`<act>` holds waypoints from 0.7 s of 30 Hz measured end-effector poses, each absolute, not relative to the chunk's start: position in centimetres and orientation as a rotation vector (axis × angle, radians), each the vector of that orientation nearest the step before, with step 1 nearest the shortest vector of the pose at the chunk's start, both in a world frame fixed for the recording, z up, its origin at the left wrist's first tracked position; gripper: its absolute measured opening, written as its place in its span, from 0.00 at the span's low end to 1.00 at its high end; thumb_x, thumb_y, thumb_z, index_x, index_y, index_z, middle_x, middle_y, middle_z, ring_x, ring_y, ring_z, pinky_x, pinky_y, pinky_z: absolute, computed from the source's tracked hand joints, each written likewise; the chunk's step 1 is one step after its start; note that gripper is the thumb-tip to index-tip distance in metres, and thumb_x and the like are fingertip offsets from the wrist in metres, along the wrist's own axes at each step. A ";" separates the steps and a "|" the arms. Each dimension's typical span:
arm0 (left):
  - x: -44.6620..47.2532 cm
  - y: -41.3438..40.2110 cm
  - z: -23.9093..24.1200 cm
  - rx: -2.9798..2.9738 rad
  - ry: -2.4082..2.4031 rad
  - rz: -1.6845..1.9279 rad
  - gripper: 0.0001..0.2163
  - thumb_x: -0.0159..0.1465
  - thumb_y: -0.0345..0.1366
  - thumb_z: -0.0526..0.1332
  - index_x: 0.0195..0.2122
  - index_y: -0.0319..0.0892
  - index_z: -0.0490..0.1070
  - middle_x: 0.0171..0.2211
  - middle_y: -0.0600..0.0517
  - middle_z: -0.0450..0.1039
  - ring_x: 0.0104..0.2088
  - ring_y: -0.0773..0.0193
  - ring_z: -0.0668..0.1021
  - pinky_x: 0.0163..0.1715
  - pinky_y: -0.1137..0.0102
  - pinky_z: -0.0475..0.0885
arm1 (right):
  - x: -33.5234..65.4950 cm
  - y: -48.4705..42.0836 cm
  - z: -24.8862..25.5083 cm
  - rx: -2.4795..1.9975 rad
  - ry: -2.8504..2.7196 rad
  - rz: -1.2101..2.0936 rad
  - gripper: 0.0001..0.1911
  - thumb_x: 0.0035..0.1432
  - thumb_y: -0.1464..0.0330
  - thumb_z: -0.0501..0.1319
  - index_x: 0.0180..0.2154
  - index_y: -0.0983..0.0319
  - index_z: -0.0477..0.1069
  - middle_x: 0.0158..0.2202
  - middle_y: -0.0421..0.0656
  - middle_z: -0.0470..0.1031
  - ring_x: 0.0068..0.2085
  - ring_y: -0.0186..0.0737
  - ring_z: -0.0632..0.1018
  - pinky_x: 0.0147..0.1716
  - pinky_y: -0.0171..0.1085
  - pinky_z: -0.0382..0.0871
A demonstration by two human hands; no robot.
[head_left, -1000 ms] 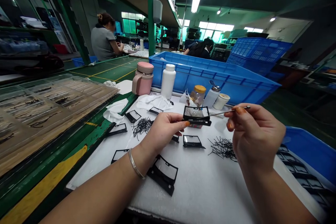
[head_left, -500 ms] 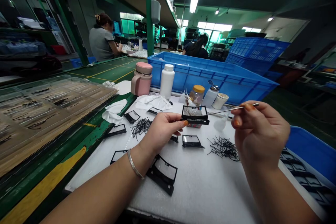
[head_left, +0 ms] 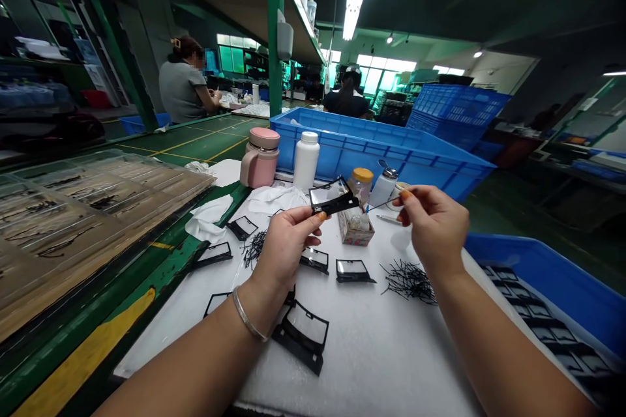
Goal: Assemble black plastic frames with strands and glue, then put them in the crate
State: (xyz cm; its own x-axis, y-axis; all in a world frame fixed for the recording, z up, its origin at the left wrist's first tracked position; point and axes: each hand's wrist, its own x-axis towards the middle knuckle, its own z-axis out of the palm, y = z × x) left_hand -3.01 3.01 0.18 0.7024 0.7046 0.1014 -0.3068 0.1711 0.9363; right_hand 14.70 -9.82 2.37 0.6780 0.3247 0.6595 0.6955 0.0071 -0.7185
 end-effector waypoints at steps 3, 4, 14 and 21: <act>-2.9 3.0 0.3 1.183 0.415 0.732 0.10 0.55 0.38 0.68 0.33 0.36 0.76 0.31 0.52 0.68 0.28 0.72 0.68 0.26 0.79 0.66 | 14.7 -8.5 2.2 -1.722 -0.981 -0.308 0.07 0.57 0.68 0.60 0.31 0.63 0.75 0.25 0.40 0.75 0.22 0.34 0.73 0.24 0.34 0.66; -2.9 2.9 0.4 1.185 0.417 0.725 0.10 0.55 0.38 0.68 0.32 0.36 0.75 0.30 0.52 0.67 0.28 0.71 0.68 0.26 0.79 0.66 | 14.8 -8.2 2.1 -1.753 -1.021 -0.265 0.06 0.56 0.69 0.61 0.30 0.63 0.76 0.24 0.40 0.75 0.23 0.34 0.73 0.24 0.35 0.65; -3.0 3.1 0.3 1.575 0.370 0.569 0.13 0.58 0.45 0.65 0.29 0.38 0.74 0.24 0.55 0.64 0.28 0.68 0.66 0.28 0.75 0.62 | 13.8 -10.5 4.0 -1.837 -1.057 0.063 0.16 0.61 0.60 0.56 0.41 0.63 0.76 0.34 0.45 0.79 0.26 0.35 0.75 0.22 0.33 0.65; -3.0 1.8 0.5 1.959 0.256 0.400 0.12 0.59 0.44 0.61 0.27 0.41 0.76 0.24 0.52 0.68 0.27 0.63 0.68 0.27 0.72 0.59 | 11.5 -15.1 4.7 -1.881 -1.123 0.242 0.09 0.56 0.64 0.64 0.30 0.61 0.80 0.27 0.41 0.78 0.27 0.34 0.73 0.26 0.32 0.64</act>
State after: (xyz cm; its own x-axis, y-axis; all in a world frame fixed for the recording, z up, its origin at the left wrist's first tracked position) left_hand -3.00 1.77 0.47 0.9207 0.3556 0.1609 -0.0022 -0.4075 0.9132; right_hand 11.53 -15.10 4.73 0.5673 0.7810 0.2612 0.6038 -0.1787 -0.7769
